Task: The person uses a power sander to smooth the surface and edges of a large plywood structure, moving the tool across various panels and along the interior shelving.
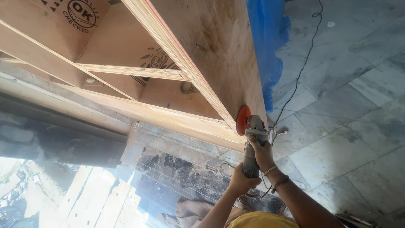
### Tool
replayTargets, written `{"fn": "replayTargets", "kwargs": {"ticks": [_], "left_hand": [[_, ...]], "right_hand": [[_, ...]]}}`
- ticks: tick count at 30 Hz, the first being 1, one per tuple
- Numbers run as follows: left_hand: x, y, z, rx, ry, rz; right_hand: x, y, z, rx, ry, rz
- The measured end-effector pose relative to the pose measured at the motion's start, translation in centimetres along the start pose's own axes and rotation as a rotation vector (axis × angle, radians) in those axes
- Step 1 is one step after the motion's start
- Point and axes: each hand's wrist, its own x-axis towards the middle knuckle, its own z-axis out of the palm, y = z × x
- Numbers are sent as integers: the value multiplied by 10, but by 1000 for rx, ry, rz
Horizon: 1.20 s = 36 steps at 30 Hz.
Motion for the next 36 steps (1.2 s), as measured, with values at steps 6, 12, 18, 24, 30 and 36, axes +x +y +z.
{"fn": "replayTargets", "kwargs": {"ticks": [6, 12, 18, 24, 30, 36], "left_hand": [[-21, 37, -18, -53, 40, 154], [-36, 120, -35, 1, 152, 378], [-28, 193, -50, -63, 174, 488], [-20, 197, -56, -119, 171, 589], [-18, 167, -44, -115, 163, 516], [-25, 208, -58, -384, -11, 643]], "right_hand": [[-16, -31, 27, -17, -91, -139], [-26, -126, 67, -94, -248, -368], [-21, -224, 104, -310, -344, -790], [-28, -242, 119, -131, -395, -684], [-25, -204, 100, -99, -235, -369], [-19, -249, 115, -166, -349, -549]]}}
